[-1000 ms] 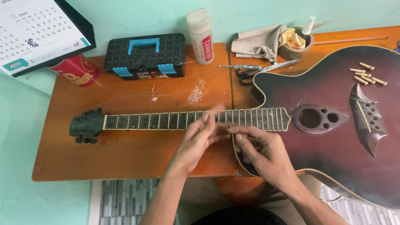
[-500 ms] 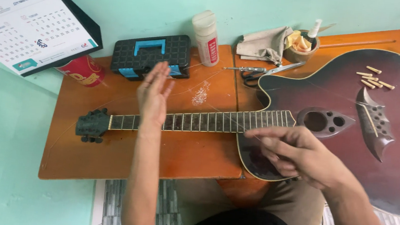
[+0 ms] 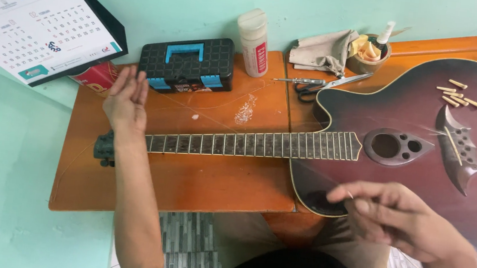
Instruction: The person removes guitar strings from the bridge and headstock, then applies a liquid from a small bottle to the guitar body and neck. They wipe the entire surface with a cloth, cleaning the body, neck, and fretboard.
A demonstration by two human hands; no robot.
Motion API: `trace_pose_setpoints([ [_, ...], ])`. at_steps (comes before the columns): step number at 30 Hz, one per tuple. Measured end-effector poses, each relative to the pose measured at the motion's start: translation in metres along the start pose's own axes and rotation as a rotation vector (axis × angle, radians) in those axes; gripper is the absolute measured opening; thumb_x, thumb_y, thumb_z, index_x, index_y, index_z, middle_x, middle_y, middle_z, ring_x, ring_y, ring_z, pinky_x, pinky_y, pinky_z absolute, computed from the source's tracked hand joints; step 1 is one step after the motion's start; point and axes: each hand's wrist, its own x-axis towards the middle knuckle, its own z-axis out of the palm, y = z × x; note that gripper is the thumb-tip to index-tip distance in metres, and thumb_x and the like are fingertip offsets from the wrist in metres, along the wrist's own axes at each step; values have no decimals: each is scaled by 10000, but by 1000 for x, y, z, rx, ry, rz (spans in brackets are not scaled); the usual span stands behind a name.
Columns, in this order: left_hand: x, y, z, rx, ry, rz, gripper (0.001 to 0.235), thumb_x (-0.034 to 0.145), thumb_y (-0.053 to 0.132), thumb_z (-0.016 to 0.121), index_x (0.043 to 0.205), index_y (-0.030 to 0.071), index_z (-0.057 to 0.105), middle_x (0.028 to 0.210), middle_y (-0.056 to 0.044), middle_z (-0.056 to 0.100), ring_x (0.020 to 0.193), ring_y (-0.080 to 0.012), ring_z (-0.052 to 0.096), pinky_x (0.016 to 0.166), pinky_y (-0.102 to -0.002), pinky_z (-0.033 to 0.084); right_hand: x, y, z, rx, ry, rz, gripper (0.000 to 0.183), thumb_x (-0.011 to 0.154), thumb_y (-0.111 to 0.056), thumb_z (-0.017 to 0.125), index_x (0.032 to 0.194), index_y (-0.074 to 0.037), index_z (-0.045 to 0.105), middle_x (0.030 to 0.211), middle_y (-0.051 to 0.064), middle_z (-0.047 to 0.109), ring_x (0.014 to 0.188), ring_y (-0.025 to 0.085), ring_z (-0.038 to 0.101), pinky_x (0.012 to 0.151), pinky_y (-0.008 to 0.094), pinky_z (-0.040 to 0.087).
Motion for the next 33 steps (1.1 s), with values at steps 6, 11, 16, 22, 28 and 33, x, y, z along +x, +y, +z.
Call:
trace_pose_setpoints([
  [6,14,20,-5,-61,55,50,413,903,-57,687,1314,-74,654,1206,-208,774,978,-242,804,891,-294,682,46,74,8,57,146,78,243,1012,-104,584,1143,47,722,604,47,462,522,158,364,513,296,292],
  [11,25,22,-14,-45,76,103,378,896,-95,682,1274,-99,673,1199,-230,772,982,-270,803,900,-295,695,44,115,37,-533,-219,67,257,1027,-87,501,1149,-62,727,769,40,738,765,142,710,739,288,543],
  [16,46,11,-24,25,65,123,362,909,-103,664,1268,-66,686,1177,-183,783,979,-253,811,890,-285,699,29,122,54,-495,-370,203,279,1117,-192,442,1172,-64,684,684,-9,606,633,76,566,672,250,473],
  [22,57,16,-25,43,135,111,338,928,-108,623,1260,-84,681,1182,-203,776,984,-256,811,883,-282,709,2,58,67,-455,-236,606,309,1072,-329,514,1214,-163,733,756,-65,491,668,25,404,622,172,337],
  [28,68,24,-44,71,132,116,353,916,-112,634,1249,-25,714,1289,-184,750,993,-256,821,869,-283,709,7,24,-21,-1264,193,-158,372,934,-387,570,1148,-188,800,965,-76,908,629,33,843,575,238,656],
  [33,42,38,-47,251,186,105,349,955,34,636,1301,11,677,1274,-129,768,1079,-209,816,880,-297,722,49,-44,-60,-1493,588,-237,205,1007,-255,679,1095,-97,776,778,38,744,666,99,588,636,299,464],
])
